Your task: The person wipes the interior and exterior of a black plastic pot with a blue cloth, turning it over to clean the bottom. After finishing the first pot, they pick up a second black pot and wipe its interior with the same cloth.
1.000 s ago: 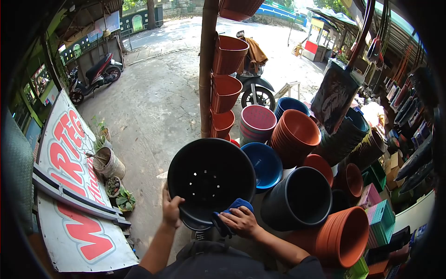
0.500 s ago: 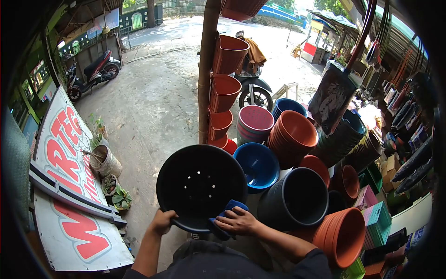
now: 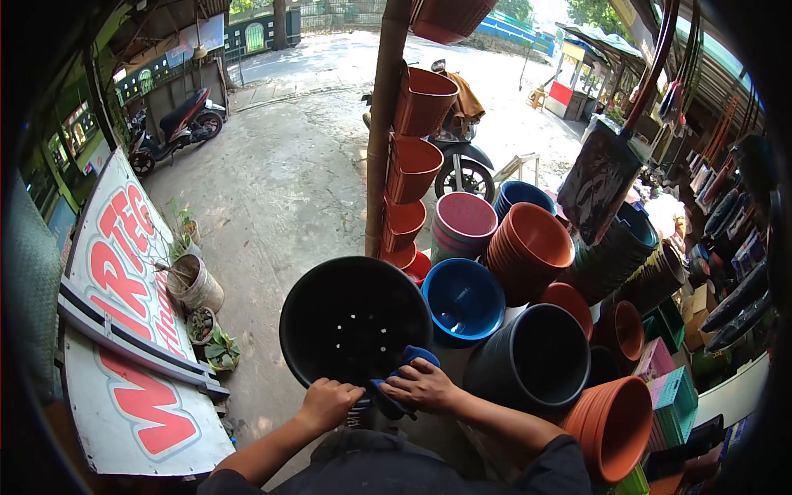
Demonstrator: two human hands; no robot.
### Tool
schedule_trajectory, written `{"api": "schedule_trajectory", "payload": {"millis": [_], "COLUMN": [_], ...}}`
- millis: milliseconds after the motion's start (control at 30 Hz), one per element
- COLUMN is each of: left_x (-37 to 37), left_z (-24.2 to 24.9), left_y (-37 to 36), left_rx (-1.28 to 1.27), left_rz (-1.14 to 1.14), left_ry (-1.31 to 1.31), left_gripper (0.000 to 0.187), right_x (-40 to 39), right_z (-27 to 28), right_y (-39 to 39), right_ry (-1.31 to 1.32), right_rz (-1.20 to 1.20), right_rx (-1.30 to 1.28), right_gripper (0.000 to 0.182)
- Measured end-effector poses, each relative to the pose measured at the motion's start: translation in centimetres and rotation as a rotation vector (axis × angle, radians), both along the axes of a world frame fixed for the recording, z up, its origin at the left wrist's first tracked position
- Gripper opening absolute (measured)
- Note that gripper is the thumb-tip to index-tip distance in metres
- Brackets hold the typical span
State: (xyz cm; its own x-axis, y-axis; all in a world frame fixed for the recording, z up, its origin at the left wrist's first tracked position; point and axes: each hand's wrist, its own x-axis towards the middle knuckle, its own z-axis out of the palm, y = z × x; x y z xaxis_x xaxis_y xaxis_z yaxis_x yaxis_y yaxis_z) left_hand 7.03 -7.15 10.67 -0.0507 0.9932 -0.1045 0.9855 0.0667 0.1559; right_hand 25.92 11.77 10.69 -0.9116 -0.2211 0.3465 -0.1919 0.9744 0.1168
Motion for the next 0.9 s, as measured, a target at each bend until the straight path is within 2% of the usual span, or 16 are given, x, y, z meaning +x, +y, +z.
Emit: {"api": "schedule_trajectory", "payload": {"millis": [67, 133, 200, 367, 433, 467, 500, 567, 633, 700, 733, 767, 800, 867, 900], "left_x": [-0.9, -2.6, -4.3, -5.1, -4.9, -4.7, -4.3, -3.2, -2.2, -0.8, -0.4, -0.3, -0.3, -0.3, 0.0], "left_z": [0.5, -0.6, -0.8, -1.5, -1.9, -2.2, -2.4, -2.8, -2.4, -1.4, -2.5, -2.9, -3.2, -4.1, -3.2], "left_y": [0.0, -0.7, -1.3, -2.0, -1.5, -1.3, -1.0, -0.5, 0.5, 1.7, 2.5, 3.1, 3.7, 4.3, 4.6], "left_rx": [0.159, 0.204, 0.270, 0.319, 0.300, 0.305, 0.309, 0.437, 0.419, 0.353, 0.413, 0.412, 0.499, 0.638, 0.641], "left_rz": [-0.117, -0.208, -0.352, -0.474, -0.425, -0.399, -0.399, -0.177, -0.111, 0.297, 0.319, 0.318, 0.304, 0.312, 0.312], "left_ry": [-0.045, -0.081, -0.101, -0.137, -0.339, -0.424, -0.416, -0.674, -0.774, -1.042, -1.210, -1.207, -1.397, -1.671, -1.668], "left_gripper": [0.025, 0.025, 0.026, 0.021, 0.023, 0.021, 0.021, 0.018, 0.014, 0.009, 0.024, 0.024, 0.034, 0.056, 0.056], "right_x": [0.4, 0.9, 1.7, 2.0, 1.5, 1.2, 1.3, 1.3, 0.5, -0.8, -1.4, -2.2, -2.4, -3.0, -3.2], "right_z": [1.3, 3.6, 4.8, 8.1, 8.5, 9.0, 8.4, 7.3, 6.3, 6.1, 6.0, 4.8, 4.9, 1.8, 1.1], "right_y": [0.9, 1.9, 4.2, 9.9, 11.9, 12.0, 12.5, 11.4, 9.0, 5.3, 3.4, 2.1, 0.2, -3.5, -4.6], "right_ry": [-0.015, -0.061, -0.113, -0.110, 0.017, 0.118, 0.181, 0.191, 0.271, 0.367, 0.378, 0.328, 0.154, 0.081, 0.042], "right_rz": [0.017, 0.171, 0.192, 0.052, -0.112, -0.188, -0.250, -0.361, -0.405, -0.427, -0.399, -0.374, -0.351, -0.296, -0.272], "right_rx": [0.005, 0.051, 0.070, 0.115, -0.133, -0.397, -0.535, -1.216, -1.126, -0.959, -0.878, -0.595, -0.472, -0.189, -0.099], "right_gripper": [0.042, 0.043, 0.041, 0.040, 0.045, 0.053, 0.045, 0.043, 0.046, 0.052, 0.055, 0.068, 0.077, 0.069, 0.065]}}
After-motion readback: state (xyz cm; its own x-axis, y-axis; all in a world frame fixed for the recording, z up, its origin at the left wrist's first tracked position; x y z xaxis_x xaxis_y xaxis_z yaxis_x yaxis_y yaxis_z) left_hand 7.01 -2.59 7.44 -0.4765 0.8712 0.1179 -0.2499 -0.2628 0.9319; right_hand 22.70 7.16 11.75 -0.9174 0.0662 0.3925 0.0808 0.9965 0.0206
